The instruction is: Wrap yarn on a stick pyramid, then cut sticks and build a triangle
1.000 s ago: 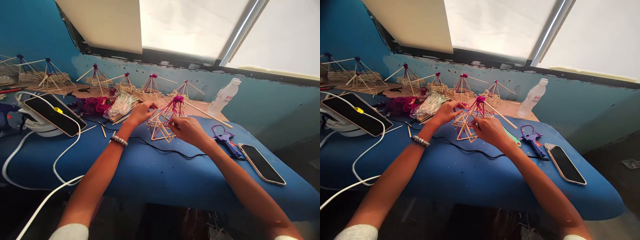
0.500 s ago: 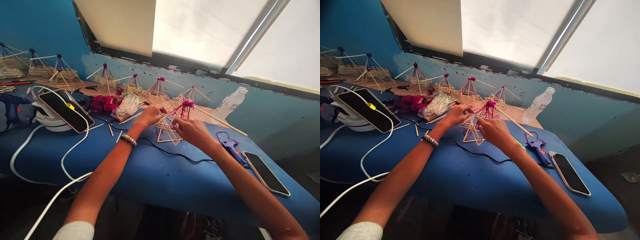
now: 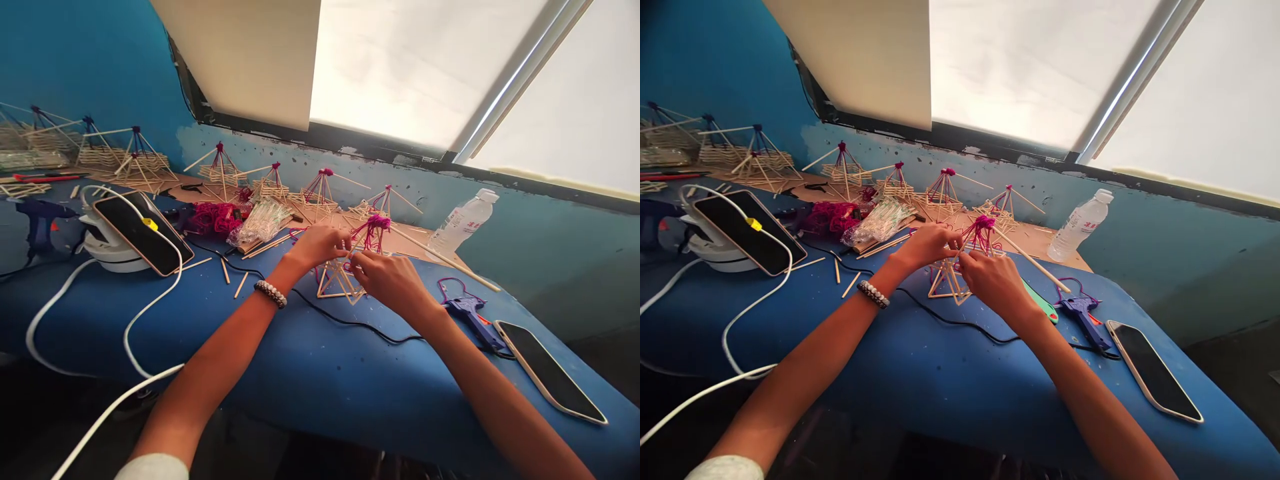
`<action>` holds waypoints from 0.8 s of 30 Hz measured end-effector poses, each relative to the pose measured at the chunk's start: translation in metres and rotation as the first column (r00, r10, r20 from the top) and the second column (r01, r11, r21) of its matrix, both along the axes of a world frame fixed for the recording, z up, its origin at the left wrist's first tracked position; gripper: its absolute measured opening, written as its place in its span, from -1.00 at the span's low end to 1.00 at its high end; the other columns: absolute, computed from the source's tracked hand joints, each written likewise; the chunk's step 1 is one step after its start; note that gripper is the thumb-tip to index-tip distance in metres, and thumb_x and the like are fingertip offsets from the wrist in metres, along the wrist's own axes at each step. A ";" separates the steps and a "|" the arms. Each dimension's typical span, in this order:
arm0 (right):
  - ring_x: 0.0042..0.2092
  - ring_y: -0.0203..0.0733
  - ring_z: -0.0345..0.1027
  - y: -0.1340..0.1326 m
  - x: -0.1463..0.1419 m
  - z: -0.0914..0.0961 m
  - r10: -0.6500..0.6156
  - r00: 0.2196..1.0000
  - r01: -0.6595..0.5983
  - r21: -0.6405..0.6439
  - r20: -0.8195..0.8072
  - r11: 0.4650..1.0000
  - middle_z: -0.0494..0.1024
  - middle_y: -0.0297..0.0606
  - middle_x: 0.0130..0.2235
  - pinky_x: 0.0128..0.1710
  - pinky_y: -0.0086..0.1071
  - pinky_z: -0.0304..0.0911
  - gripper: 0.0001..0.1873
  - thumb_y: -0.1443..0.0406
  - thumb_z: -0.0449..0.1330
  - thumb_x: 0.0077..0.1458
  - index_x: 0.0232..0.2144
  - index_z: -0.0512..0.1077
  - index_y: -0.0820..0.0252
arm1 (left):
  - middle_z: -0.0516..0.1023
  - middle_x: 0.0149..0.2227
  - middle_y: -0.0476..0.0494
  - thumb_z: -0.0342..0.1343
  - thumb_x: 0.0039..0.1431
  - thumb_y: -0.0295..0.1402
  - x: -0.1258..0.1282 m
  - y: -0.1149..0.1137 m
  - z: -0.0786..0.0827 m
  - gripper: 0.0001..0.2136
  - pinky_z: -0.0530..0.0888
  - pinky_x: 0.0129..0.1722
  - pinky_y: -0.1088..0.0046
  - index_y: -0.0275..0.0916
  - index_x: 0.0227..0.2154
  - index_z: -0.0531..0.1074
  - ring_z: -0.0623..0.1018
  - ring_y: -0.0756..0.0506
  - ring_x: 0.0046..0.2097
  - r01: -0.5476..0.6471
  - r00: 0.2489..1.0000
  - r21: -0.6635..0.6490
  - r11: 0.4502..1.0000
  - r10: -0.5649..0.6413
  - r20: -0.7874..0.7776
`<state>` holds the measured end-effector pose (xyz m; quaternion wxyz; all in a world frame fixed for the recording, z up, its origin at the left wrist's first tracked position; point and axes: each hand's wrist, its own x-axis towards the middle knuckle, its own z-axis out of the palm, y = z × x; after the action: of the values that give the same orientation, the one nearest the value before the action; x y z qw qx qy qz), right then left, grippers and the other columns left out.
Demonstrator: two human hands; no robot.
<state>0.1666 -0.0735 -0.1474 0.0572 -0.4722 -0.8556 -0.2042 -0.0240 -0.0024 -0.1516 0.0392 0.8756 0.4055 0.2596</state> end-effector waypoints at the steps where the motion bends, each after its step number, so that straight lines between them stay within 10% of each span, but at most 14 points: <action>1: -0.35 -0.14 0.51 -0.001 0.000 0.000 -0.001 1.000 0.001 0.005 0.004 1.000 0.70 -0.20 -0.12 -0.44 -0.28 -0.22 -0.65 0.20 -0.02 0.48 0.02 0.54 0.12 | 0.72 -0.26 -0.09 0.30 0.23 -0.37 0.002 0.000 0.002 -0.95 0.45 -0.16 0.38 -0.19 -0.27 0.63 0.65 -0.15 -0.16 -0.005 1.000 -0.008 1.000 0.005 -0.023; 12: -0.36 -0.21 0.46 -0.005 0.000 0.003 0.029 0.993 -0.036 -0.063 -0.114 0.997 0.68 -0.18 -0.15 -0.44 -0.32 -0.15 -0.66 0.20 0.00 0.47 -0.05 0.56 0.12 | 0.67 -0.40 -0.03 0.27 0.07 -0.48 -0.003 0.006 -0.003 -0.80 0.42 -0.35 0.48 -0.23 -0.21 0.62 0.63 -0.06 -0.32 0.199 0.940 -0.403 0.893 -0.057 0.337; 24: -0.45 -0.29 0.34 -0.065 0.040 -0.005 -0.003 0.843 -0.031 -0.053 -0.538 0.998 0.57 -0.24 -0.10 -0.41 -0.36 0.14 -0.72 0.12 0.12 0.41 -0.01 0.48 0.13 | 0.68 -0.35 -0.12 0.38 0.13 -0.28 -0.012 0.017 -0.008 -0.85 0.43 -0.32 0.44 -0.24 -0.30 0.64 0.61 -0.06 -0.31 0.011 0.897 -0.249 0.968 0.100 0.431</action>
<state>0.2069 -0.1383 -0.1526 0.2821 -0.5058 -0.8144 -0.0376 -0.0357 0.0146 -0.1598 0.2317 0.7731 0.4351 0.3992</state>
